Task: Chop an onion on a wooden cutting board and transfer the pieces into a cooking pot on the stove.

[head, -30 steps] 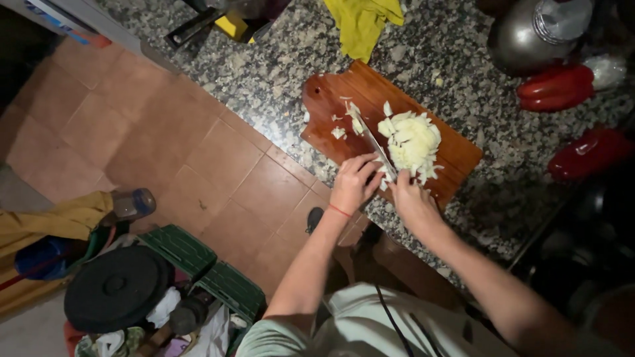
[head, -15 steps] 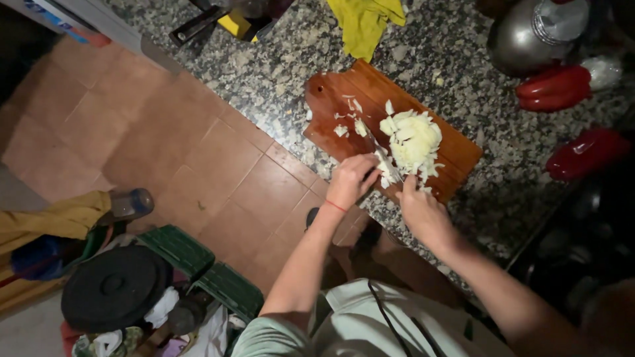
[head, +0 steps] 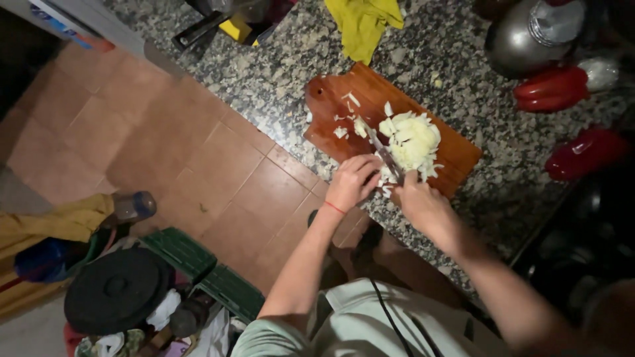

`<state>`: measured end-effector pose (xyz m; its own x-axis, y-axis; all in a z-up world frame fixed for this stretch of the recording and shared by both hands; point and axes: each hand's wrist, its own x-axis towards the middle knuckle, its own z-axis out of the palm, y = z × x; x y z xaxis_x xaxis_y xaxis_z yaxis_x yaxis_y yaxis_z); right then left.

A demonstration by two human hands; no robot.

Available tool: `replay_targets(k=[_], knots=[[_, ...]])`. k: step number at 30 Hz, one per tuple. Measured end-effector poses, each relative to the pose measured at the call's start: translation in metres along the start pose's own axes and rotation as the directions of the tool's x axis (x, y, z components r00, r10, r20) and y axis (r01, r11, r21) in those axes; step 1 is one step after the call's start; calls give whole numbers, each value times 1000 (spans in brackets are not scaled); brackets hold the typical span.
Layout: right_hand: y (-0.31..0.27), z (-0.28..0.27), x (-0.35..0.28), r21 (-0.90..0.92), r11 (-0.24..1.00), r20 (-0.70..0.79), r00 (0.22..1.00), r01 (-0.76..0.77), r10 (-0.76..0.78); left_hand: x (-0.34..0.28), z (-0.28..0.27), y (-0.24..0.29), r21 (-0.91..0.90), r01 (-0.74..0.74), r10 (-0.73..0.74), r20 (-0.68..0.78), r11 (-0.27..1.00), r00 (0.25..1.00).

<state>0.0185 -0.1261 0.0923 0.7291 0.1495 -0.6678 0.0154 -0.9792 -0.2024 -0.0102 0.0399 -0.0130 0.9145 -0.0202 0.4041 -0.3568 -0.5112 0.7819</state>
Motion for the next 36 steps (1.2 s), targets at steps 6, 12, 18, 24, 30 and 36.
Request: replay_targets(k=[6,12,18,24,30,36], knots=[[2,9,-13,-22,993,92,988,-120,122,-3,6,-4,84,-59,54,61,995,997],[29,48,5,-81,997,-47,999,-13,9,-2,11,-3,139,-57,49,63,989,997],[30,49,26,1,998,-98,994,56,-55,-2,15,-10,103,-20,11,86,995,996],[21,22,23,-57,996,-71,995,66,-70,4,-7,-7,23,10,-12,67,1000,998],[23,18,-1,-48,999,48,999,-22,25,-11,-8,9,45,-44,35,184,998,982],[39,40,1,-31,1000,23,1000,-1,2,-16,9,8,104,12,-28,155,995,987]])
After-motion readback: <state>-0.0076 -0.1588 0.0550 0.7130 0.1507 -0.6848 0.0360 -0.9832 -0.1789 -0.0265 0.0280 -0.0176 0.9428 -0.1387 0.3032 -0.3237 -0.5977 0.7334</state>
